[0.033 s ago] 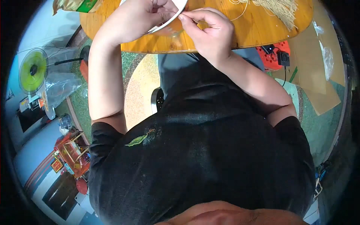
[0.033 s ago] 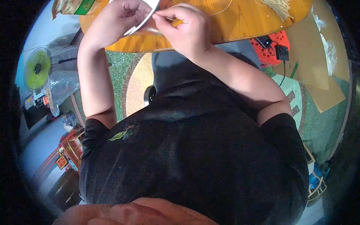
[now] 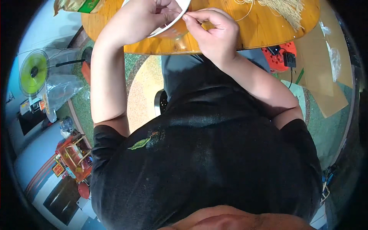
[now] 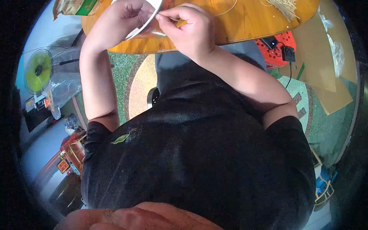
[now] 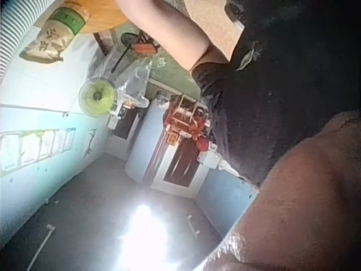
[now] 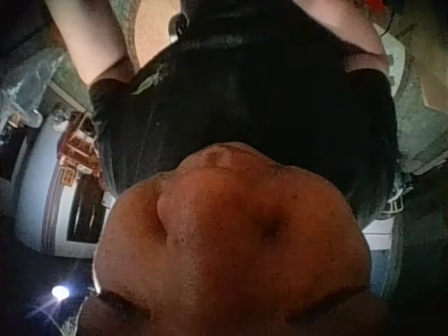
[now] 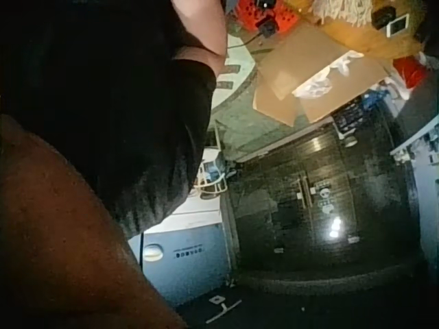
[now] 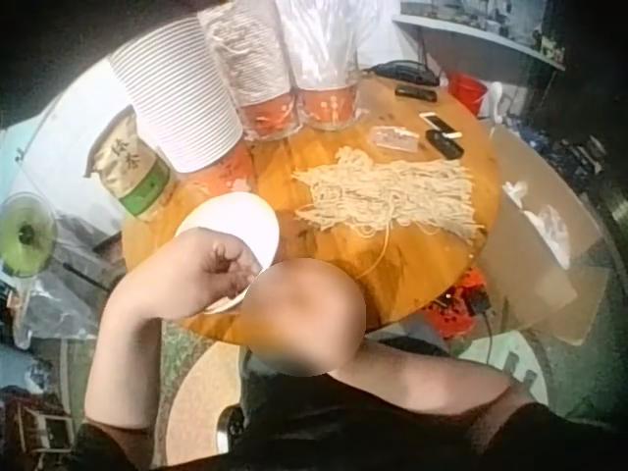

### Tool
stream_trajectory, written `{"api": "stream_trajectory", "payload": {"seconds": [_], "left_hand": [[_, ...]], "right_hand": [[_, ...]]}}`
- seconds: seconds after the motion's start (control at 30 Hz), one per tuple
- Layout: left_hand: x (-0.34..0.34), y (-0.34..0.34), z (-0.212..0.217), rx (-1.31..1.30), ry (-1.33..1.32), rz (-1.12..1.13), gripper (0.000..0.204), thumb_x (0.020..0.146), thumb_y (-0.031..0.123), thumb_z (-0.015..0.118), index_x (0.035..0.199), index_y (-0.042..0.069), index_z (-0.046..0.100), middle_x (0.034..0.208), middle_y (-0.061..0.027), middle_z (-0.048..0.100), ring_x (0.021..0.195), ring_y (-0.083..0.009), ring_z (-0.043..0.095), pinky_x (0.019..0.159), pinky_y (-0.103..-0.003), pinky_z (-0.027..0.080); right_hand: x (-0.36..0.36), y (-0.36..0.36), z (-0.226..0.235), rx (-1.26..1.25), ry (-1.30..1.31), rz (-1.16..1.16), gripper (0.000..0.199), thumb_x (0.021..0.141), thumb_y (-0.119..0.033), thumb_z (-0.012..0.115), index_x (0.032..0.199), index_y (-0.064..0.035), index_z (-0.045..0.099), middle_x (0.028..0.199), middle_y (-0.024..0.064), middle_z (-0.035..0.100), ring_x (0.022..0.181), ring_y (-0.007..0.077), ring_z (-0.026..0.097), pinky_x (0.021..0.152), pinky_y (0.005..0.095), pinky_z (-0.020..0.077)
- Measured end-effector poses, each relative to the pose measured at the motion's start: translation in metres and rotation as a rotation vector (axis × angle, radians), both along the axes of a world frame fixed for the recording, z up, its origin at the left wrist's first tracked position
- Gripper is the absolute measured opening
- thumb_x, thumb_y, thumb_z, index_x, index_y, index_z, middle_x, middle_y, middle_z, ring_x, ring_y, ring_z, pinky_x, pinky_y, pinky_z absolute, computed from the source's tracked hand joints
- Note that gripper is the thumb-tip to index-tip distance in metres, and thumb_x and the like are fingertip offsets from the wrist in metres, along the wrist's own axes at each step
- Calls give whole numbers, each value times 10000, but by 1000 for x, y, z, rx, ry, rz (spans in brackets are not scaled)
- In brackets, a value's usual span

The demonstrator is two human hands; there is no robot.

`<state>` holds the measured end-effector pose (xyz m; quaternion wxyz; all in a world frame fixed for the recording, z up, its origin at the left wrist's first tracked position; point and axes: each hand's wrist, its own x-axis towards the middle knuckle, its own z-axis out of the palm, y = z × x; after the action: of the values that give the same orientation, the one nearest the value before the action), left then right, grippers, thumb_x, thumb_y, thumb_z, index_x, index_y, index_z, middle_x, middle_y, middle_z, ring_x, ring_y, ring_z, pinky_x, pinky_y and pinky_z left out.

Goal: Attaching decorative strings to festive paper cups and bagging stacks of cups in a manufacturing workshop.

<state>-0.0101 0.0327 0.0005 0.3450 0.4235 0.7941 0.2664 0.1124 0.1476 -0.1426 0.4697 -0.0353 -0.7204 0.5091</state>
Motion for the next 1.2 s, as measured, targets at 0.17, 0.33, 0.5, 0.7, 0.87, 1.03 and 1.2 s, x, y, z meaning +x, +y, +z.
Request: {"api": "stream_trajectory", "payload": {"seconds": [0.17,0.33,0.5,0.7,0.87,1.03,1.2], "left_hand": [[15,3,5,-7,241,28,55,972,10,639,932,-14,667,823,-45,683,772,-117,616,712,-286,521],[24,-15,2,220,249,236,53,1012,24,605,986,-13,631,903,-44,664,839,-109,603,764,-273,506],[27,-8,-48,975,-256,58,46,1042,-6,558,1048,-12,604,1121,-71,667,959,-98,594,842,-241,487],[39,-22,-57,656,57,153,112,1070,52,577,1143,-23,616,1189,-86,700,1022,-102,655,897,-249,555],[32,-28,-49,493,91,196,113,1071,69,584,1134,-12,628,1048,-50,692,951,-97,654,869,-252,569],[30,-27,-48,464,19,266,124,1068,81,595,1140,-11,635,954,-24,668,935,-95,656,837,-259,602],[25,-33,-42,344,-153,230,186,1067,99,599,1209,-13,644,1032,-50,701,998,-117,688,844,-294,626]], "right_hand": [[2,9,-4,-44,-158,113,100,895,-19,800,979,22,766,908,86,759,838,136,721,760,266,559],[9,17,3,-10,-107,199,94,913,-69,777,970,2,756,900,101,752,828,178,728,737,294,551],[15,14,12,35,-179,224,104,955,-44,734,1038,19,742,943,100,758,885,155,724,805,283,557],[11,13,10,-29,-233,138,116,913,-107,757,959,-2,739,892,139,753,784,244,744,695,342,564],[25,28,37,-115,-399,461,139,912,-115,756,967,11,736,900,152,765,802,236,759,703,332,574],[38,54,90,270,-619,459,110,953,-90,710,958,19,717,821,56,721,735,107,669,663,253,506],[29,70,142,570,-728,494,390,784,-163,809,1105,22,684,1049,211,705,1019,382,675,894,453,527]]}}
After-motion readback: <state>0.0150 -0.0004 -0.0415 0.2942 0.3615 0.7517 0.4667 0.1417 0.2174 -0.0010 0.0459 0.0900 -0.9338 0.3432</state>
